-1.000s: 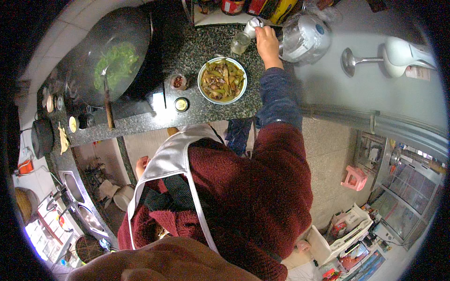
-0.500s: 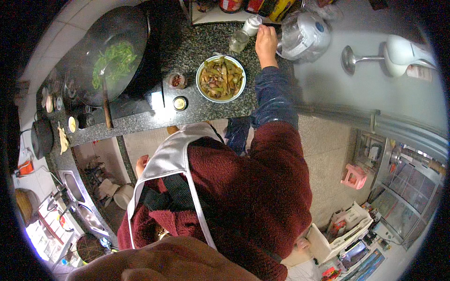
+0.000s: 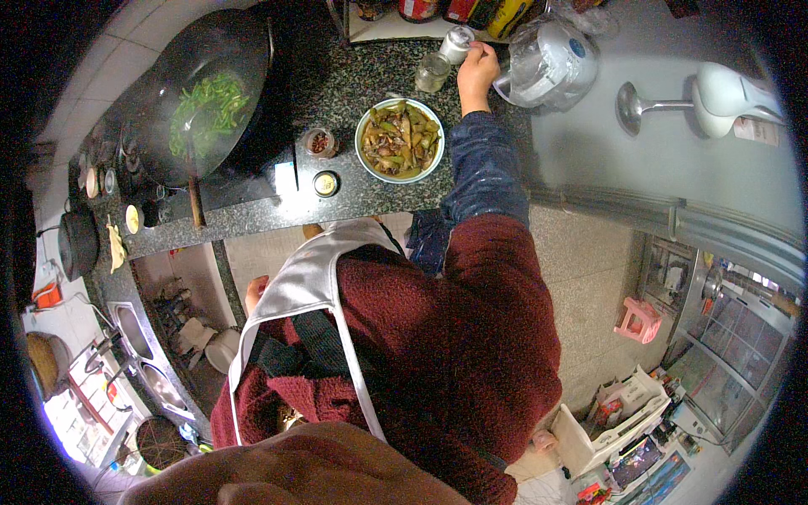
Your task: The person washes a cloth and a colander at the sink, then moves to the stove to stir-fry green vegetables in a wok. They add seasonings from small bowls and continue stirring the vegetables until the end of the clip.
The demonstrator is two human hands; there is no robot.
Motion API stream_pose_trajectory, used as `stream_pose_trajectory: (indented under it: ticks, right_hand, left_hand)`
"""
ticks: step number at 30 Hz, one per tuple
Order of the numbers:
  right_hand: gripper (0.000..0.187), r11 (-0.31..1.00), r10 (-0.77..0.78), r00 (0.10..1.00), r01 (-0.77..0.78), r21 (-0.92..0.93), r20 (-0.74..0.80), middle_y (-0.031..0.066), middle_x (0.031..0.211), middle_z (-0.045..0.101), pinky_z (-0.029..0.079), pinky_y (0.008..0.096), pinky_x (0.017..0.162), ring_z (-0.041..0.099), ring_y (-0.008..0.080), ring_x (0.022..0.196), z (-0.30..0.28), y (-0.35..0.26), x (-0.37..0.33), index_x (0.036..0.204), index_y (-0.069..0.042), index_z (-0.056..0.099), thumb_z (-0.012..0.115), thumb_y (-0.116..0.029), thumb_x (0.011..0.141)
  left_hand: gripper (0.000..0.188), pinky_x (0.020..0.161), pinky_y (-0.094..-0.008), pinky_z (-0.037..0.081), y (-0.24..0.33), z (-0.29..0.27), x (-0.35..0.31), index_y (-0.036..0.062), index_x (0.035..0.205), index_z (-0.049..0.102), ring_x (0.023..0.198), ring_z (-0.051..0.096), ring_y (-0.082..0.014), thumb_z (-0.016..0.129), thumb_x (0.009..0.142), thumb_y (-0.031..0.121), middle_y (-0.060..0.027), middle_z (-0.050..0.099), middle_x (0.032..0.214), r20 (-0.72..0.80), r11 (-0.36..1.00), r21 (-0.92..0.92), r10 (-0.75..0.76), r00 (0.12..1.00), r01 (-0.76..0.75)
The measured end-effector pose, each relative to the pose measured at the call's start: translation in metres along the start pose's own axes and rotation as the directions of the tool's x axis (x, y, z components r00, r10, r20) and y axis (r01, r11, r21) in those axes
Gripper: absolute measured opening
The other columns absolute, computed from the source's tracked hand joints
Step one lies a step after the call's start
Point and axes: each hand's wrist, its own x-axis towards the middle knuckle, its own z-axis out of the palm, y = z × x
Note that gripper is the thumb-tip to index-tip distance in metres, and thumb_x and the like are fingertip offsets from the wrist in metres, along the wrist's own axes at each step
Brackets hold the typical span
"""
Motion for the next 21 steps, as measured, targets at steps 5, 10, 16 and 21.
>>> stream_pose_trajectory:
  ticks: [5,10,16,21]
  right_hand:
    - [0.022,0.833,0.378,0.926,-0.345,0.432,0.009,0.0096,0.071,0.057,0.043,0.0315,0.052,0.051,0.0185,0.055,0.001,0.000,0.007,0.092,0.004,0.055,0.044,-0.015,0.087]
    - [0.018,0.705,0.502,0.865,-0.399,0.586,-0.014,0.0063,0.067,0.054,0.040,0.0252,0.043,0.047,0.0129,0.051,-0.006,-0.012,0.008,0.082,0.001,0.056,0.041,-0.008,0.081]
    - [0.017,0.744,0.432,0.902,-0.357,0.565,0.000,0.0063,0.067,0.054,0.040,0.0249,0.044,0.047,0.0127,0.051,-0.013,-0.034,0.008,0.085,0.001,0.055,0.042,-0.008,0.082]
    - [0.014,0.716,0.327,0.941,-0.304,0.628,0.083,0.0068,0.062,0.052,0.036,0.0219,0.041,0.045,0.0113,0.048,-0.008,-0.116,0.006,0.080,0.004,0.055,0.044,-0.006,0.081]
  left_hand:
    - [0.023,0.073,-0.0363,0.048,0.011,-0.002,0.000,-0.0001,0.098,0.062,0.081,0.061,-0.0285,0.061,0.080,0.014,-0.0177,0.062,0.091,0.017,1.000,0.029,0.010,1.000,-0.011]
    - [0.023,0.073,-0.0362,0.048,0.013,-0.002,0.001,-0.0004,0.098,0.061,0.082,0.061,-0.0282,0.061,0.080,0.014,-0.0177,0.062,0.092,0.021,1.000,0.028,0.008,1.000,-0.009]
    - [0.023,0.073,-0.0364,0.048,0.006,0.002,0.004,0.0002,0.098,0.062,0.081,0.061,-0.0291,0.061,0.079,0.014,-0.0183,0.062,0.092,0.009,0.999,-0.001,-0.032,0.999,0.032]
    - [0.023,0.073,-0.0383,0.047,0.041,-0.006,0.013,0.0024,0.096,0.062,0.081,0.060,-0.0319,0.061,0.078,0.015,-0.0174,0.061,0.088,0.026,0.999,0.036,-0.040,0.999,0.039]
